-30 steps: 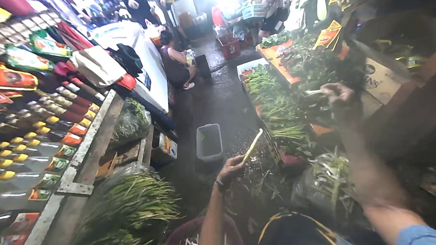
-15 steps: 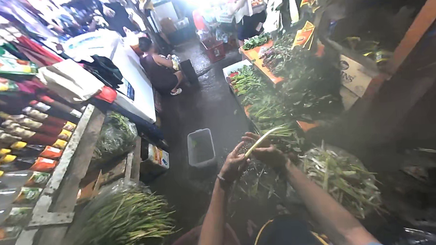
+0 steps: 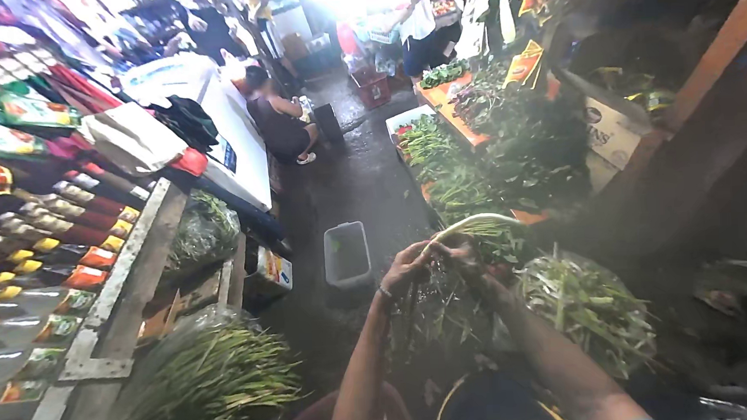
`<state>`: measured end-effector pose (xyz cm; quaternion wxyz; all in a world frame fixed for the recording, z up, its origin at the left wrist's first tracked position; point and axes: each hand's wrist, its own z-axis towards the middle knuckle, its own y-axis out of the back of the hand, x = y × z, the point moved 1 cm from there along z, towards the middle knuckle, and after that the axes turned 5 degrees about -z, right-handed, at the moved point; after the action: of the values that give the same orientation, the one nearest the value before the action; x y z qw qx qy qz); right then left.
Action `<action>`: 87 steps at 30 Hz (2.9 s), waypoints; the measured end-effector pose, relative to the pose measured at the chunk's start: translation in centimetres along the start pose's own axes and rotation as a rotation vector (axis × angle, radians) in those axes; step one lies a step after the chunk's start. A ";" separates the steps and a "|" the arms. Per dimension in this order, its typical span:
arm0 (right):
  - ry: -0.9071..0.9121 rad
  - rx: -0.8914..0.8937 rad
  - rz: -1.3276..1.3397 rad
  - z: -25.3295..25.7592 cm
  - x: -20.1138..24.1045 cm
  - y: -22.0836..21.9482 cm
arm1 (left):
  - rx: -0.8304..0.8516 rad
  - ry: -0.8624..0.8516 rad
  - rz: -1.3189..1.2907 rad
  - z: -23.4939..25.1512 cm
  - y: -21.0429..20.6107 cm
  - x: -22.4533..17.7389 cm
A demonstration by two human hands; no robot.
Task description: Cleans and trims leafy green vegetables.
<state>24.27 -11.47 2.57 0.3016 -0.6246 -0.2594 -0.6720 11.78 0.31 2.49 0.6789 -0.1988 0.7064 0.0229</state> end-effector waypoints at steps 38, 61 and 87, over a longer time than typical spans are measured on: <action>0.003 0.178 -0.525 -0.7 1.7 7.9 | -0.098 -0.183 0.458 -2.6 1.2 1.5; -0.429 0.130 0.283 -2.7 -2.1 3.7 | -0.257 -0.145 0.241 -2.3 -1.6 3.2; -0.363 0.019 -0.046 -3.5 -0.7 3.7 | -0.364 -0.191 0.517 -2.6 -3.8 4.0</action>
<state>24.63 -16.46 1.44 0.2402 -0.7266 -0.3303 -0.5524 10.52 -4.96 -0.25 0.6672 -0.1277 0.6509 0.3389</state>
